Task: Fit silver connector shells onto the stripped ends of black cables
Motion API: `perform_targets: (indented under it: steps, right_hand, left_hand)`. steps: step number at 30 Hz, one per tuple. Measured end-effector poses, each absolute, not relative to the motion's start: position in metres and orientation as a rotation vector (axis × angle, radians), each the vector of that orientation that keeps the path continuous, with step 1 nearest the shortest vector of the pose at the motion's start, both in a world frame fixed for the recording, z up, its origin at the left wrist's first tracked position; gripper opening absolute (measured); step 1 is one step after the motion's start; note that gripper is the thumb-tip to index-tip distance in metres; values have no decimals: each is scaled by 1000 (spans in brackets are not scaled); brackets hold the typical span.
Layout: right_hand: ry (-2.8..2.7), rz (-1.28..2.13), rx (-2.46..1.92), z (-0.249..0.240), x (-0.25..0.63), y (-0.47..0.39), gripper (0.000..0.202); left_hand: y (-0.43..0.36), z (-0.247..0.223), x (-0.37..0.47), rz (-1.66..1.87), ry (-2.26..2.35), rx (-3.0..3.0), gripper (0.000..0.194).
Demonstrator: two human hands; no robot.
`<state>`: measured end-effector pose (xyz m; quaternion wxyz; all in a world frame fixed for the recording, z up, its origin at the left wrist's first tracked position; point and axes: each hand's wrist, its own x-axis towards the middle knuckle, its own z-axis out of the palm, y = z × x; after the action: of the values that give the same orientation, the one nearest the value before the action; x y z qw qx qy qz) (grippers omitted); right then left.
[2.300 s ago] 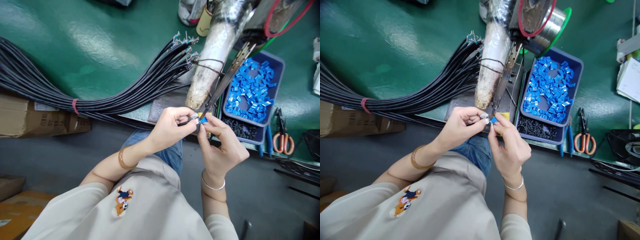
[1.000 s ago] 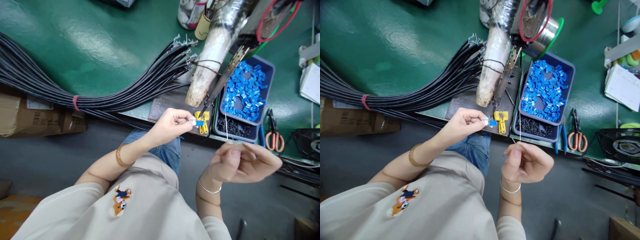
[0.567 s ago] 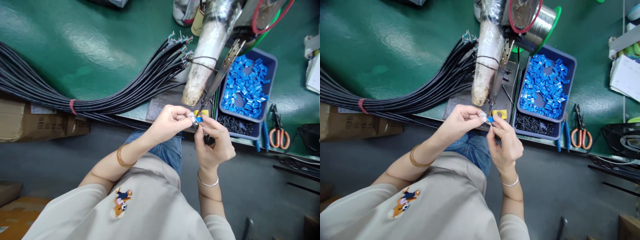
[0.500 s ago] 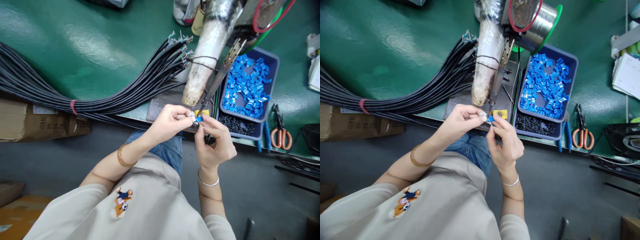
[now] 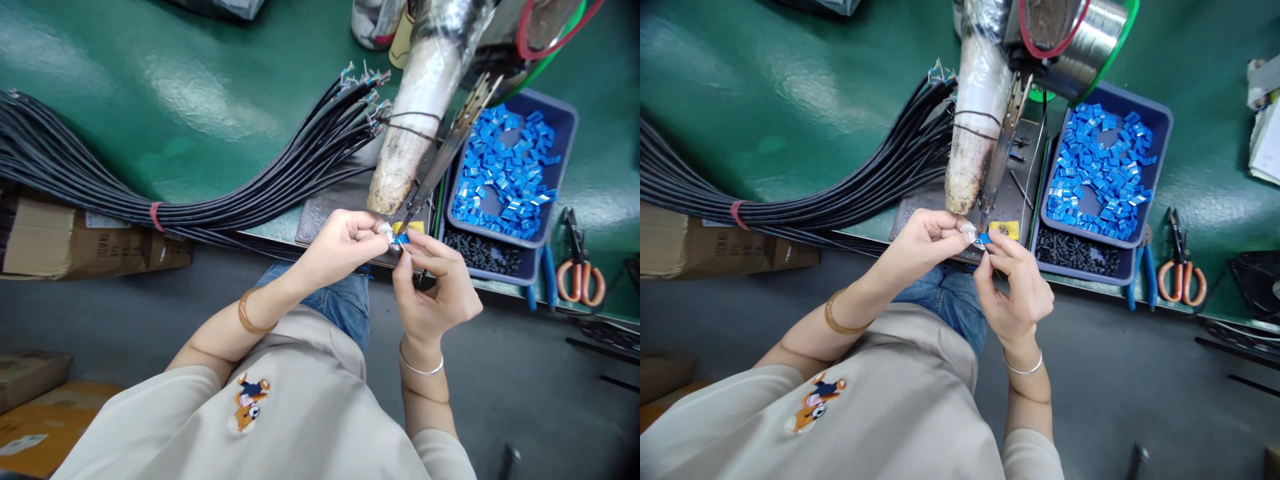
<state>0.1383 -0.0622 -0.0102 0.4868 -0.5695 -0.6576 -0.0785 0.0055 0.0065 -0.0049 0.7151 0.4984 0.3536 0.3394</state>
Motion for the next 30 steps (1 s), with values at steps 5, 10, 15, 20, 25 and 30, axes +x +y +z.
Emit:
perform_targets:
  steps: [5,10,15,20,25,30]
  right_hand:
    - [-1638,-205,-1399,-7,141,-64,20]
    - [-1622,-185,-1413,-8,140,-65,19]
    - [-1612,-192,-1415,-8,140,-64,21]
    - [-1611,-212,-1418,-4,139,-64,22]
    - [-1625,-217,-1407,-7,138,-65,22]
    - [-1612,-135,-1423,-6,143,-70,19]
  left_hand:
    - [6,-2,6,751,769,1114,17]
    - [5,-2,2,677,775,1139,19]
    - [3,-2,2,691,770,1175,19]
    - [2,1,3,731,773,1227,20]
    - [3,-1,2,697,771,1214,20]
    - [2,-1,2,659,785,1249,17]
